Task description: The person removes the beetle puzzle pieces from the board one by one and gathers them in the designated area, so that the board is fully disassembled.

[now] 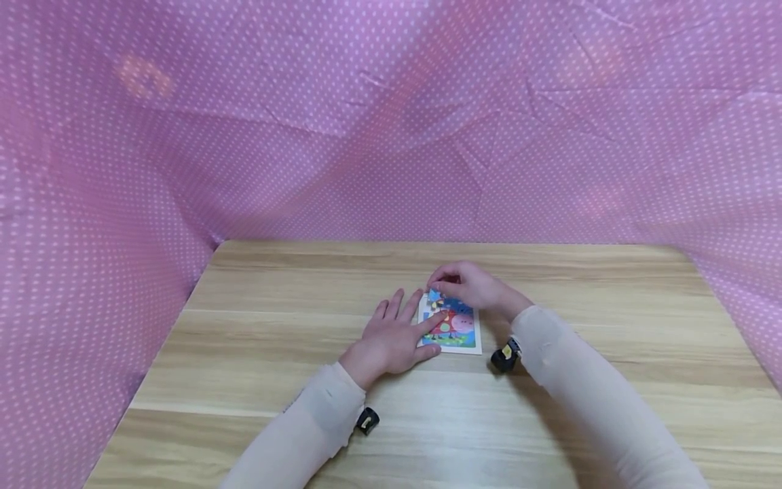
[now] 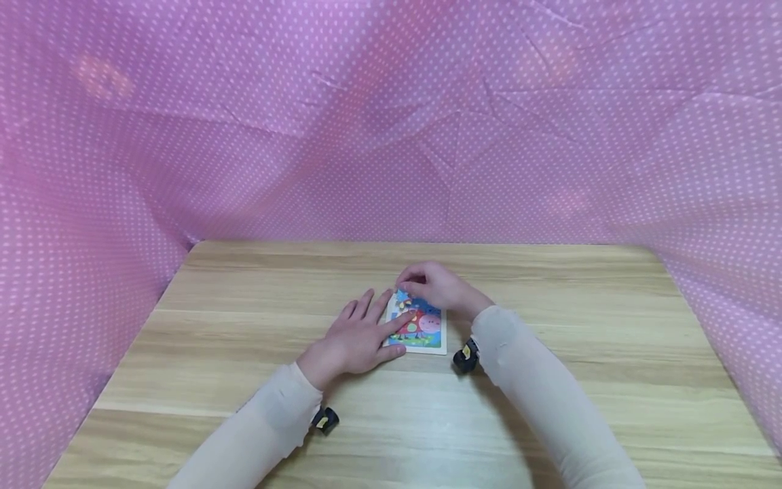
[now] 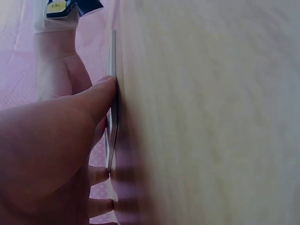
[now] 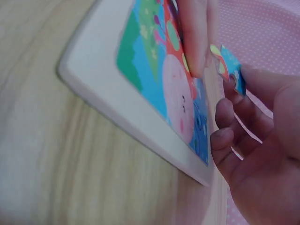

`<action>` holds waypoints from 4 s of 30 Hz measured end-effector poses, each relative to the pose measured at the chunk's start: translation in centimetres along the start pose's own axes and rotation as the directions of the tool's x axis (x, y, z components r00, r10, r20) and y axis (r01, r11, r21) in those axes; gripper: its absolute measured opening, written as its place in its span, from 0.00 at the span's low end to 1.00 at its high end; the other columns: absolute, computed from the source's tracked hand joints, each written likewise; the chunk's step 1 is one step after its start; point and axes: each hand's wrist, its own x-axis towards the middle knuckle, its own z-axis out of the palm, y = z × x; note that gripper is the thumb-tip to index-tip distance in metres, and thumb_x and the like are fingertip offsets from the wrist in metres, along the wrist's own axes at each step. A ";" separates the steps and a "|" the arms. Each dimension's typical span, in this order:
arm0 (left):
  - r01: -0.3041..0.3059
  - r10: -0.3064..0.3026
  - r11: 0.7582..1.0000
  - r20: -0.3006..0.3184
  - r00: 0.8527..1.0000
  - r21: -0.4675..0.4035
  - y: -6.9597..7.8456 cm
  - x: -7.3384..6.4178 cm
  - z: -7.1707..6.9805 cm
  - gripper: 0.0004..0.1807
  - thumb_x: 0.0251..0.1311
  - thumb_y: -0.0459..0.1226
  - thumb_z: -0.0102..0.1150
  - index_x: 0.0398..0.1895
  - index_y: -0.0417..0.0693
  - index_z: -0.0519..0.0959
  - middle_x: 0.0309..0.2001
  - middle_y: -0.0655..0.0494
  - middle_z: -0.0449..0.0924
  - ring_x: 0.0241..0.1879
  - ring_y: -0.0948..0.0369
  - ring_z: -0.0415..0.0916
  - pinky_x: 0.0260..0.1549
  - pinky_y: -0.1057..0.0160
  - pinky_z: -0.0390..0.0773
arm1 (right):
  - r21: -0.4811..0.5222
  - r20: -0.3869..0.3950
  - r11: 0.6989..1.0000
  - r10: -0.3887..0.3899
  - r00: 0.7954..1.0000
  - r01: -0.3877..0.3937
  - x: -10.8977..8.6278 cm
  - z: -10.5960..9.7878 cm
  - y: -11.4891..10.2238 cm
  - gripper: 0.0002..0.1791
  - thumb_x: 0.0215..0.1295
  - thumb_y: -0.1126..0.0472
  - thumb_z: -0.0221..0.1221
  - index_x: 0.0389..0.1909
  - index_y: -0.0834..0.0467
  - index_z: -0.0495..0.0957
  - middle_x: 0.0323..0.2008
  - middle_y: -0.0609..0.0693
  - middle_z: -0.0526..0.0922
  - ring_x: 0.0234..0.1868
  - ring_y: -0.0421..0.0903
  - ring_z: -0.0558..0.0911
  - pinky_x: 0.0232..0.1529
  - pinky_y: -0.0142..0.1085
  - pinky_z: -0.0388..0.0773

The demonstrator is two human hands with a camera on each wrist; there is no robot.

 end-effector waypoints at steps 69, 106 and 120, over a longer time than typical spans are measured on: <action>-0.007 0.011 0.998 -0.063 0.998 0.067 -0.5 0.4 0.4 0.38 0.77 0.69 0.45 0.86 0.88 0.47 0.91 0.49 0.37 0.89 0.41 0.38 0.85 0.36 0.47 | -0.099 -0.240 0.972 0.186 0.953 -0.215 -4.9 -4.4 5.0 0.13 0.81 0.61 0.60 0.56 0.61 0.87 0.53 0.60 0.89 0.54 0.56 0.84 0.63 0.55 0.80; -0.012 0.014 0.999 -0.033 0.999 0.050 -0.3 0.1 0.0 0.38 0.78 0.68 0.44 0.86 0.87 0.46 0.91 0.49 0.35 0.89 0.41 0.36 0.86 0.36 0.46 | -0.136 -0.269 0.961 0.197 0.943 -0.239 -4.3 -4.1 5.1 0.13 0.83 0.63 0.57 0.56 0.63 0.86 0.48 0.59 0.89 0.47 0.52 0.85 0.53 0.48 0.83; -0.014 0.017 0.998 -0.049 0.999 0.055 -0.1 -0.2 0.1 0.36 0.79 0.67 0.44 0.85 0.91 0.46 0.91 0.47 0.37 0.89 0.39 0.38 0.85 0.35 0.48 | -0.116 -0.259 0.967 0.192 0.947 -0.227 -4.8 -4.1 4.7 0.15 0.84 0.59 0.55 0.57 0.62 0.86 0.46 0.57 0.86 0.40 0.48 0.80 0.43 0.39 0.78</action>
